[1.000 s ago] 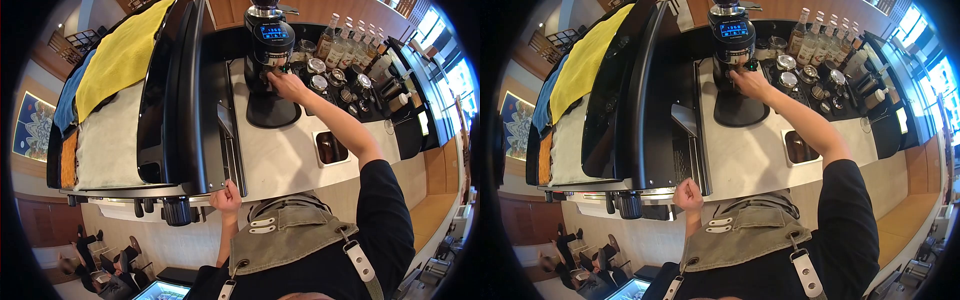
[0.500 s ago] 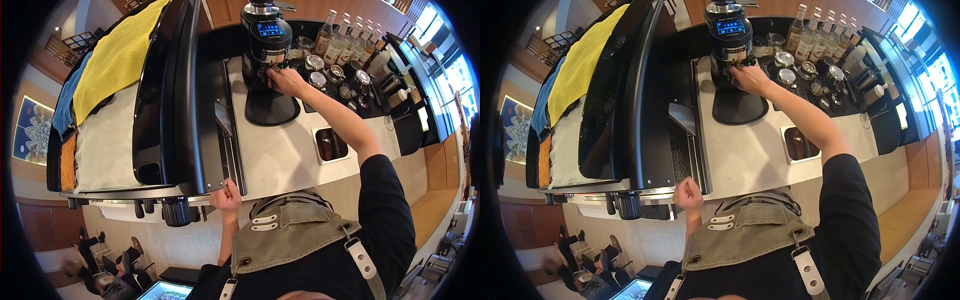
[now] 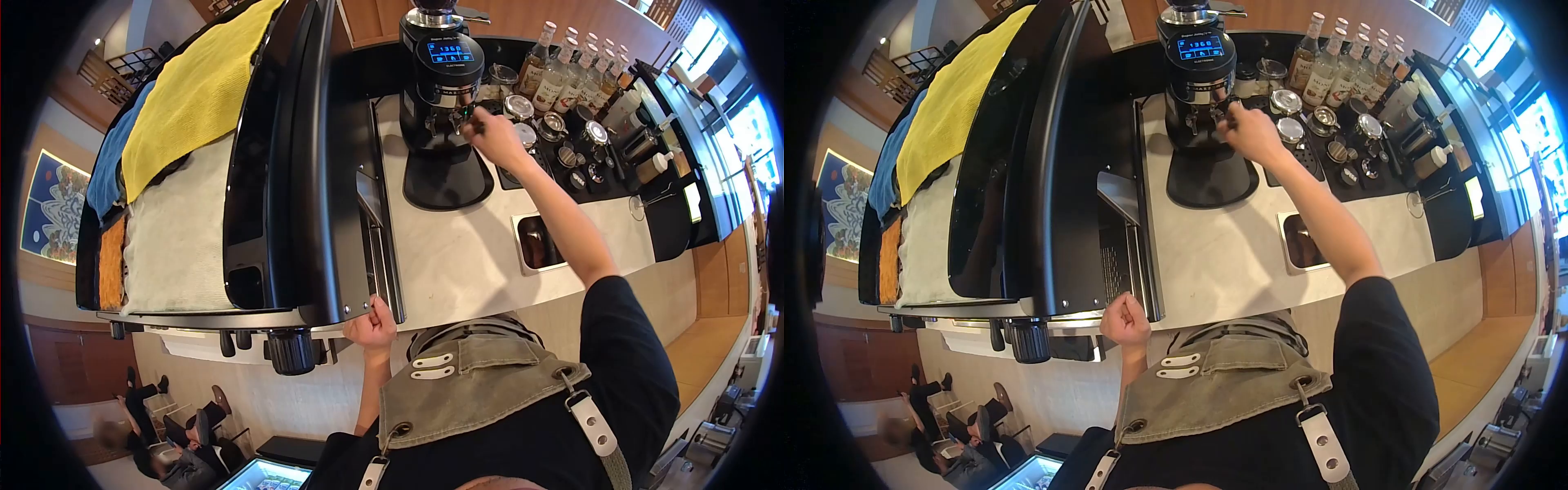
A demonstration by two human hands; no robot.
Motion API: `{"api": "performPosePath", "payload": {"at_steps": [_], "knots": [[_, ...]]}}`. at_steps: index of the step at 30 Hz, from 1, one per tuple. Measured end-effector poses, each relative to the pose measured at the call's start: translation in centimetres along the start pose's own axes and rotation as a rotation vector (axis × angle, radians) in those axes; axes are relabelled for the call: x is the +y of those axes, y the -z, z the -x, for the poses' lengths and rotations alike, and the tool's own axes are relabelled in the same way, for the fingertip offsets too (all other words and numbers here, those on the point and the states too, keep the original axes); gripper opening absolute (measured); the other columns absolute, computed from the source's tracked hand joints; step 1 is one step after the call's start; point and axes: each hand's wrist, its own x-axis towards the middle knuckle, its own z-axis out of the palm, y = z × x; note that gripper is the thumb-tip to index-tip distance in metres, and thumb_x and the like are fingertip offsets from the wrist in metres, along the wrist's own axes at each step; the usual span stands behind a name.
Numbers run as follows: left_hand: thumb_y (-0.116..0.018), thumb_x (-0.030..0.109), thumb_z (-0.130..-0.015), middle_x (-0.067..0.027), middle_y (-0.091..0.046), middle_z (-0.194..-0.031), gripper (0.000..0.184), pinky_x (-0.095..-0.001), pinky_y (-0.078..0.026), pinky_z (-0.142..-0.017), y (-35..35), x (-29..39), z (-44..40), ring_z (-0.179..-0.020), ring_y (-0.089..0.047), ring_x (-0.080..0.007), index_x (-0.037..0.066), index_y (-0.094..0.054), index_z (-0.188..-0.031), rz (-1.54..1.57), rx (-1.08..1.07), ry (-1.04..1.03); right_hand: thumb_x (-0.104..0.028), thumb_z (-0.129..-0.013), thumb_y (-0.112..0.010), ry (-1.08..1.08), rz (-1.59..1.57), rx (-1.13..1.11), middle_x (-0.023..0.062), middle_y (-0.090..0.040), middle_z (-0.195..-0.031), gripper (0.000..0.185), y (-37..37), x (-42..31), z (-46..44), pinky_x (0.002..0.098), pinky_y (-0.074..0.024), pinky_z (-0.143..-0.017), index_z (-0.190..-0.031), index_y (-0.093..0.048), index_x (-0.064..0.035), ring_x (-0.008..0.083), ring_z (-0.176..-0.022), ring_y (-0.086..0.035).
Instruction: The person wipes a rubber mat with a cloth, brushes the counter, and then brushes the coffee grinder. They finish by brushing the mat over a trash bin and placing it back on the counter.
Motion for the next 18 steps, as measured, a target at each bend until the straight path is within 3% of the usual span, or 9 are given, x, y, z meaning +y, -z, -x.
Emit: {"api": "performPosePath", "payload": {"at_steps": [1,2,5,6,9,10,13,14,18], "knots": [[-0.07,0.006,-0.092,0.0002,-0.049,-0.054,0.007,-0.0273,-0.032,-0.045,-0.1,0.2,0.0,-0.045,-0.041,-0.0102,0.0,-0.07,-0.092,0.001,0.0,0.007,-0.028,-0.095,-0.071,-0.018,-0.148,0.113,0.0218,-0.073,-0.087,0.031,0.1,0.3,0.2,0.0448,-0.0551,-0.076,-0.106,-0.062,-0.0001,0.0407,-0.086,-0.071],[-0.07,0.006,-0.092,-0.0005,-0.05,-0.054,0.006,-0.0278,-0.032,-0.045,-0.1,0.6,-0.3,-0.045,-0.041,-0.0111,0.0,-0.07,-0.091,-0.004,0.017,-0.013,-0.023,-0.098,-0.068,0.12,-0.331,0.302,0.0195,-0.073,-0.086,0.026,-0.7,0.5,0.1,0.0413,-0.0536,-0.073,-0.104,-0.06,0.0002,0.0349,-0.081,-0.072],[-0.071,0.006,-0.091,-0.0007,-0.049,-0.054,0.006,-0.0283,-0.032,-0.045,0.3,0.5,-0.2,-0.045,-0.042,-0.012,0.0,-0.07,-0.091,-0.016,-0.024,-0.009,-0.021,-0.1,-0.066,0.024,-0.346,0.233,0.0169,-0.071,-0.082,0.023,-3.3,3.1,-0.2,0.0391,-0.053,-0.071,-0.105,-0.06,0.0003,0.0294,-0.074,-0.07],[-0.07,0.006,-0.091,-0.0002,-0.048,-0.054,0.005,-0.0288,-0.031,-0.045,0.3,0.6,-0.3,-0.045,-0.041,-0.012,0.0,-0.07,-0.091,-0.019,-0.024,-0.021,-0.023,-0.1,-0.067,0.002,-0.381,0.174,0.0118,-0.069,-0.077,0.024,-3.8,4.1,0.4,0.0351,-0.0511,-0.067,-0.105,-0.061,-0.0003,0.0212,-0.069,-0.066],[-0.07,0.006,-0.092,0.0006,-0.047,-0.053,0.005,-0.0284,-0.031,-0.045,0.2,0.1,0.0,-0.045,-0.04,-0.0116,0.0,-0.07,-0.092,-0.015,-0.027,-0.01,-0.024,-0.098,-0.068,-0.258,-0.452,0.123,0.0197,-0.071,-0.086,0.026,-2.2,4.7,1.1,0.0366,-0.0523,-0.072,-0.103,-0.061,0.0005,0.0316,-0.078,-0.069],[-0.07,0.006,-0.092,0.0008,-0.047,-0.053,0.005,-0.0281,-0.031,-0.045,0.1,0.2,-0.1,-0.045,-0.04,-0.0111,0.0,-0.07,-0.092,-0.018,-0.009,-0.016,-0.023,-0.098,-0.068,-0.237,-0.501,0.217,0.0189,-0.071,-0.084,0.026,-1.3,2.9,1.5,0.0372,-0.052,-0.072,-0.103,-0.061,0.0011,0.029,-0.077,-0.069],[-0.07,0.006,-0.092,0.001,-0.047,-0.053,0.005,-0.0269,-0.03,-0.044,0.0,0.6,-0.2,-0.044,-0.039,-0.0096,0.0,-0.07,-0.092,-0.019,0.007,-0.022,-0.023,-0.097,-0.067,-0.038,-0.422,0.191,0.0178,-0.072,-0.083,0.025,-3.2,3.8,1.0,0.0363,-0.0521,-0.07,-0.102,-0.061,0.0012,0.0257,-0.075,-0.07],[-0.07,0.006,-0.092,0.001,-0.048,-0.053,0.005,-0.0265,-0.029,-0.044,0.0,0.7,-0.2,-0.044,-0.039,-0.0092,0.0,-0.07,-0.092,-0.018,0.004,-0.013,-0.023,-0.097,-0.067,-0.093,-0.343,0.072,0.0166,-0.073,-0.082,0.026,-3.6,4.3,0.8,0.0354,-0.0526,-0.069,-0.103,-0.062,0.0019,0.0243,-0.073,-0.071],[-0.07,0.005,-0.092,0.0009,-0.049,-0.054,0.005,-0.0255,-0.029,-0.043,-0.1,-0.1,0.0,-0.044,-0.039,-0.0083,0.0,-0.07,-0.092,0.009,0.0,-0.023,-0.02,-0.096,-0.071,-0.157,-0.421,0.141,0.0162,-0.073,-0.082,0.024,-3.4,2.2,2.8,0.0345,-0.0542,-0.069,-0.103,-0.062,0.0011,0.0249,-0.072,-0.072]]}}
